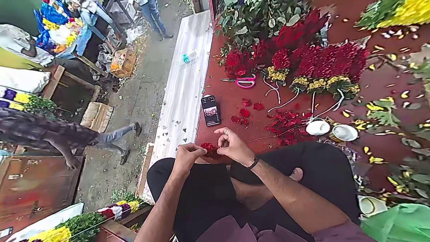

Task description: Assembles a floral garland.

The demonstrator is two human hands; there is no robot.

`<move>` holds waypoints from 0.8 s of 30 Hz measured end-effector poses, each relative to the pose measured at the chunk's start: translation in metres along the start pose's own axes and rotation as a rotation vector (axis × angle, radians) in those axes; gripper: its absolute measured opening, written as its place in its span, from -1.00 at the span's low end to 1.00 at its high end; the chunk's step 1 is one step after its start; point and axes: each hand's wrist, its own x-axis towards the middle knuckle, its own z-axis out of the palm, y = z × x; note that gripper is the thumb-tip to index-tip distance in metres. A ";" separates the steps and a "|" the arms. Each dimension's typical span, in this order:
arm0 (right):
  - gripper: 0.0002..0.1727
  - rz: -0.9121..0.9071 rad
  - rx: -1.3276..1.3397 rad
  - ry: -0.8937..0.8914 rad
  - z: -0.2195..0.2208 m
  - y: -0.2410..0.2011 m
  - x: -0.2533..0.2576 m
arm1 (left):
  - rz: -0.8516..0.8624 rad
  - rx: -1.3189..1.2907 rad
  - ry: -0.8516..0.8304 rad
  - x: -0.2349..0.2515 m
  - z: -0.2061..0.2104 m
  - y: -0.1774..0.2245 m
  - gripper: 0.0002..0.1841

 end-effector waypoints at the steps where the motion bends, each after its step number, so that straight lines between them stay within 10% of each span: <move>1: -0.14 -0.053 -0.085 0.034 -0.002 0.000 0.001 | -0.010 0.020 0.009 -0.001 -0.003 0.006 -0.86; 5: 0.00 -0.168 -0.247 -0.189 -0.005 0.006 0.009 | -0.041 0.092 0.023 -0.003 -0.016 0.023 -0.83; 11: -0.84 -0.276 -0.090 -0.213 -0.023 0.000 0.008 | -0.064 0.161 0.087 -0.008 -0.035 0.039 -0.82; 18: -0.77 -0.537 -0.261 -0.403 -0.022 -0.031 -0.015 | -0.073 0.416 0.163 -0.004 -0.021 0.054 -0.78; 24: -0.92 -0.572 0.199 -0.308 -0.062 -0.039 -0.004 | 0.243 0.889 -0.572 -0.034 0.028 0.130 -0.82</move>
